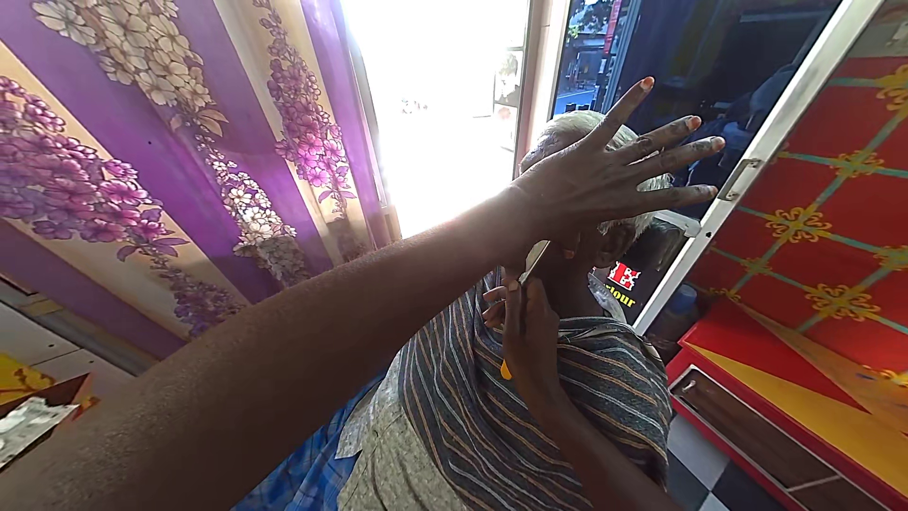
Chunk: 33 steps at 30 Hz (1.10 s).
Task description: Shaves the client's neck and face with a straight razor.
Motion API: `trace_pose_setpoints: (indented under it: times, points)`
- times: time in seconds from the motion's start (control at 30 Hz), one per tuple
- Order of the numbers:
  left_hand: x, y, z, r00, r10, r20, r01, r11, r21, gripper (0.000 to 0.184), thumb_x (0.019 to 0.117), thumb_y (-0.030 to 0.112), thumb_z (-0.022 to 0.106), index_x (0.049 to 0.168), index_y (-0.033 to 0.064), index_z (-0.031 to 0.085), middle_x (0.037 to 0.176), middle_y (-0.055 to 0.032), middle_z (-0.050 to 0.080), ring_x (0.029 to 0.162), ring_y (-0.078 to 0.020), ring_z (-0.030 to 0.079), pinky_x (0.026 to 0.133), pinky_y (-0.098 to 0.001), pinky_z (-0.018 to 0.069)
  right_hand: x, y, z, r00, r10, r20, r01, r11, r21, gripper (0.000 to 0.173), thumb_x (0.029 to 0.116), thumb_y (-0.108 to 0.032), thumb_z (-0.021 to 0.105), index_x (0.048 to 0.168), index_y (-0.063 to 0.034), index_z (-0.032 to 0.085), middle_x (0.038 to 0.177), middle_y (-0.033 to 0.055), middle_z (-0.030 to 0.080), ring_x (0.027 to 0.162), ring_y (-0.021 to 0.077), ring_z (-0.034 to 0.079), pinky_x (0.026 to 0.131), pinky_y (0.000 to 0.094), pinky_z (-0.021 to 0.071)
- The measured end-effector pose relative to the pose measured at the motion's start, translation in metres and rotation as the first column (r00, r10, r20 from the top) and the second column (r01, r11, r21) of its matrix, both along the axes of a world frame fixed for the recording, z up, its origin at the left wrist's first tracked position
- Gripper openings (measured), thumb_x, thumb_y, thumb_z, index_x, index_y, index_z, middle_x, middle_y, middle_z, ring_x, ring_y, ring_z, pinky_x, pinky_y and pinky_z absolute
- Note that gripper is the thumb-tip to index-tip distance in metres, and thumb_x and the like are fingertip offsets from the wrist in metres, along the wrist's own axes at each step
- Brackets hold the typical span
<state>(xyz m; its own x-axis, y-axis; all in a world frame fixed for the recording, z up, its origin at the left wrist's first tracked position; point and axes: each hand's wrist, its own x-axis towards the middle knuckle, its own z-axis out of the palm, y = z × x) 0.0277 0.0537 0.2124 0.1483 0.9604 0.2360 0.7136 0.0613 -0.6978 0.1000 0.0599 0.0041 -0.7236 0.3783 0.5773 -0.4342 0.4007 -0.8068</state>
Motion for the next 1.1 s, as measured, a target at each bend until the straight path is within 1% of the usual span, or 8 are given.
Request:
trace_pose_setpoints:
  times: [0.1,0.2,0.37,0.47,0.63,0.77,0.9,1.1]
  points:
    - [-0.0007,0.0003,-0.0005,1.0,-0.009,0.009,0.009,1.0,0.019,0.127,0.0578,0.052,0.094,0.163,0.031,0.026,0.172,-0.0111,0.011,0.158,-0.0346,0.007,0.117,-0.0743,-0.0043,-0.0002,0.0011,-0.0008,0.999,-0.039,-0.032,0.038,0.999,-0.019,0.021,0.1108,-0.022,0.041,0.112,-0.0092,0.057,0.089,-0.0034,0.074,0.063,0.0072,0.07,0.055,0.0242,0.0607]
    - [-0.0025,0.0013,-0.0021,0.999,-0.04,0.006,0.04,0.998,0.047,0.127,0.0546,0.048,0.096,0.162,0.0311,0.031,0.172,-0.0117,0.014,0.158,-0.0354,0.01,0.117,-0.0748,-0.0032,-0.0022,0.0016,-0.002,0.999,-0.026,-0.033,0.026,1.0,-0.007,0.02,0.1108,-0.021,0.041,0.113,-0.0081,0.056,0.087,-0.0029,0.074,0.063,0.0077,0.071,0.056,0.0247,0.0617]
    - [-0.0047,0.001,-0.0035,0.999,-0.034,-0.034,0.037,0.997,0.065,0.106,0.0724,0.03,0.089,0.162,0.0303,0.031,0.171,-0.0118,0.017,0.157,-0.0355,0.014,0.117,-0.0755,0.0004,-0.0027,-0.0002,-0.0023,1.0,0.018,0.004,-0.018,1.0,0.022,0.018,0.1099,-0.019,0.043,0.114,-0.0074,0.056,0.085,-0.0031,0.073,0.063,0.0082,0.071,0.057,0.0254,0.0623]
    - [-0.0048,0.0006,-0.003,1.0,-0.012,-0.024,0.013,0.999,0.045,0.122,0.0617,0.043,0.094,0.163,0.0308,0.027,0.172,-0.0113,0.013,0.158,-0.0351,0.01,0.117,-0.0756,-0.0015,-0.0029,-0.0002,-0.0034,1.0,0.019,-0.008,-0.019,0.999,0.031,0.017,0.1093,-0.018,0.043,0.114,-0.0076,0.056,0.085,-0.0037,0.073,0.062,0.0077,0.07,0.056,0.0249,0.0619]
    - [-0.0085,0.0009,-0.0054,0.998,-0.066,-0.012,0.067,0.995,0.079,0.127,0.0532,0.052,0.094,0.162,0.0313,0.031,0.171,-0.0122,0.018,0.158,-0.036,0.012,0.117,-0.0757,0.0,-0.0023,0.0012,-0.0024,0.999,-0.001,-0.051,-0.001,0.999,-0.035,0.019,0.1105,-0.02,0.041,0.114,-0.0082,0.056,0.088,-0.0022,0.075,0.065,0.0089,0.072,0.058,0.0256,0.0627]
    - [-0.0059,0.0005,-0.0043,0.999,-0.054,0.006,0.053,0.997,0.063,0.124,0.0577,0.043,0.095,0.162,0.0307,0.03,0.171,-0.0129,0.016,0.158,-0.0363,0.011,0.117,-0.0758,-0.0011,-0.0032,0.0002,-0.0014,1.0,0.027,-0.011,-0.027,0.999,-0.022,0.017,0.1098,-0.018,0.043,0.113,-0.0078,0.056,0.087,-0.0023,0.074,0.065,0.0083,0.072,0.059,0.0246,0.0622]
    - [-0.0056,0.0009,-0.0044,1.0,-0.014,-0.017,0.015,0.998,0.056,0.127,0.0569,0.047,0.095,0.163,0.0314,0.027,0.172,-0.0112,0.013,0.158,-0.0351,0.01,0.117,-0.0756,-0.0007,-0.0035,-0.0016,-0.0024,0.999,0.036,0.013,-0.036,0.999,0.017,0.015,0.1091,-0.017,0.044,0.114,-0.0073,0.056,0.086,-0.0033,0.073,0.065,0.007,0.071,0.059,0.024,0.0614]
    - [-0.0077,-0.001,-0.0067,0.999,-0.051,-0.003,0.051,0.994,0.092,0.125,0.0561,0.049,0.095,0.162,0.0315,0.031,0.171,-0.0127,0.018,0.157,-0.0361,0.014,0.117,-0.0757,0.0006,-0.0034,0.0015,-0.0028,0.998,-0.008,-0.062,0.008,1.0,-0.002,0.017,0.1101,-0.019,0.042,0.112,-0.0091,0.056,0.087,-0.0036,0.074,0.064,0.008,0.071,0.057,0.0248,0.062]
